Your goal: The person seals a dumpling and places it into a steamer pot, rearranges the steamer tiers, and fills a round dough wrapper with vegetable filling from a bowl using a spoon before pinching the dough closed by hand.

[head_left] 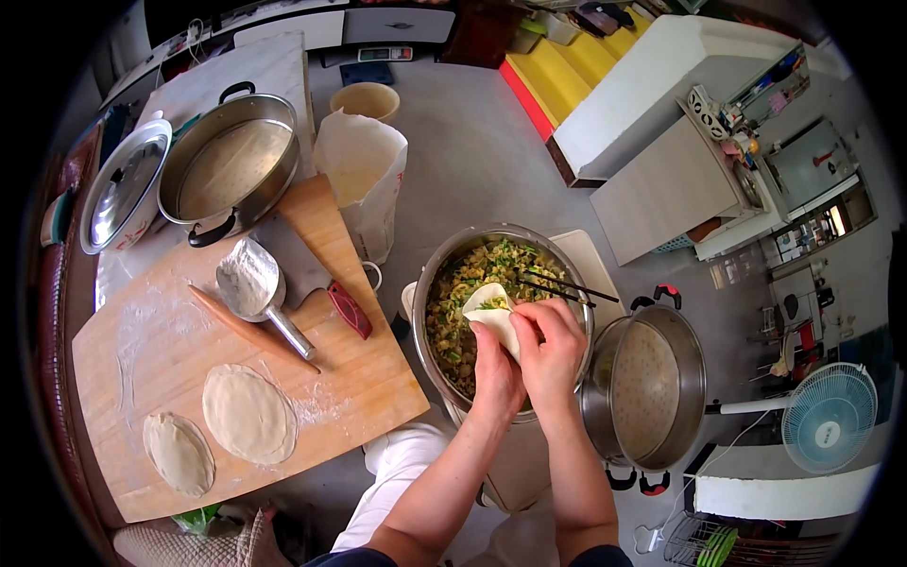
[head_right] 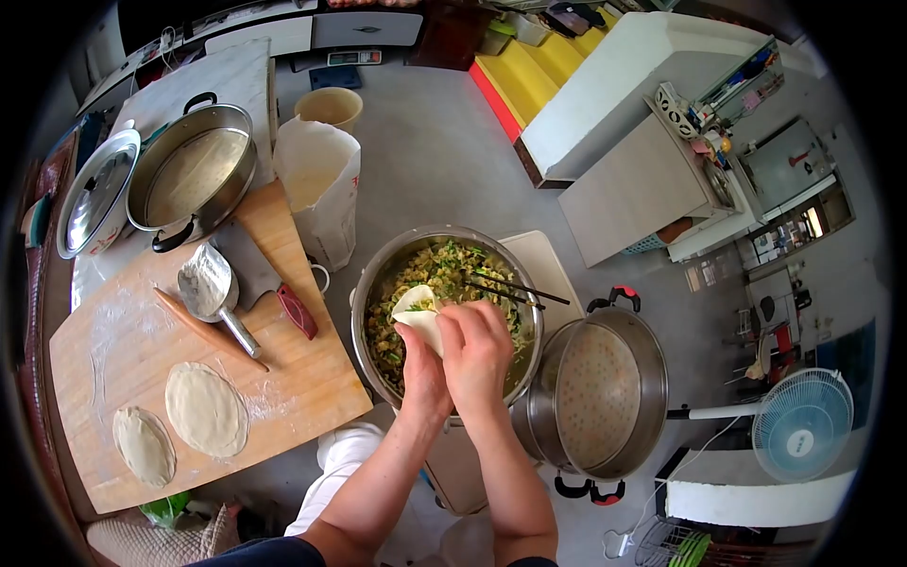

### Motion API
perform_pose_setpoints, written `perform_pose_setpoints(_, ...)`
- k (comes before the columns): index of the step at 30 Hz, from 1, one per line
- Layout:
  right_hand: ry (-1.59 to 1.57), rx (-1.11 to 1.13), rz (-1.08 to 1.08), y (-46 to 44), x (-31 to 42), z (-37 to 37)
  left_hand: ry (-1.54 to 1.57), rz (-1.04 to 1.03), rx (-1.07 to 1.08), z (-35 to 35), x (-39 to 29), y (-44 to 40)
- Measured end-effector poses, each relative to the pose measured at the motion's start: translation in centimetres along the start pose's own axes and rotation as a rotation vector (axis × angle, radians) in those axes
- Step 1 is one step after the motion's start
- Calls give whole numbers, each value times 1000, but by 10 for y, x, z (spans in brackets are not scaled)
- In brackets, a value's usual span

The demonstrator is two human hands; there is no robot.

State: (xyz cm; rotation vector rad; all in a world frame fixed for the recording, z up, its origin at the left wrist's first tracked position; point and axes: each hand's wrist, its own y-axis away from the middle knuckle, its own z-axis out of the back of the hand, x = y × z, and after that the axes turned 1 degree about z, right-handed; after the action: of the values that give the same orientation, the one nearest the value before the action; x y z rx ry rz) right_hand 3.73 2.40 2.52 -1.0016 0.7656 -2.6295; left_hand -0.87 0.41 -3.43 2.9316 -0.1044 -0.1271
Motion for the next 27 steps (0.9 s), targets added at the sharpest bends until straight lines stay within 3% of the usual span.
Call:
perform_pose_setpoints(5,-203,75,-264,-5,3,8,-81,-58,73,5,4,-5)
perform_pose_setpoints(8,-188,82,-180,-3,-5,9,-86,-66,9,-2,0,-1)
perform_pose_setpoints(11,-446,79,-402,-2,-9,10,-75,-56,-13,-5,-1,-1)
perform_pose_setpoints(19,-39,50,-42,3,-1,14,-55,-72,43,2,2,-4)
perform_pose_setpoints(25,71,-4,112,8,-10,6,-89,-85,22,2,2,-4)
perform_pose_setpoints(27,-5,59,-2,4,-3,13,-86,-77,23,1,1,-4)
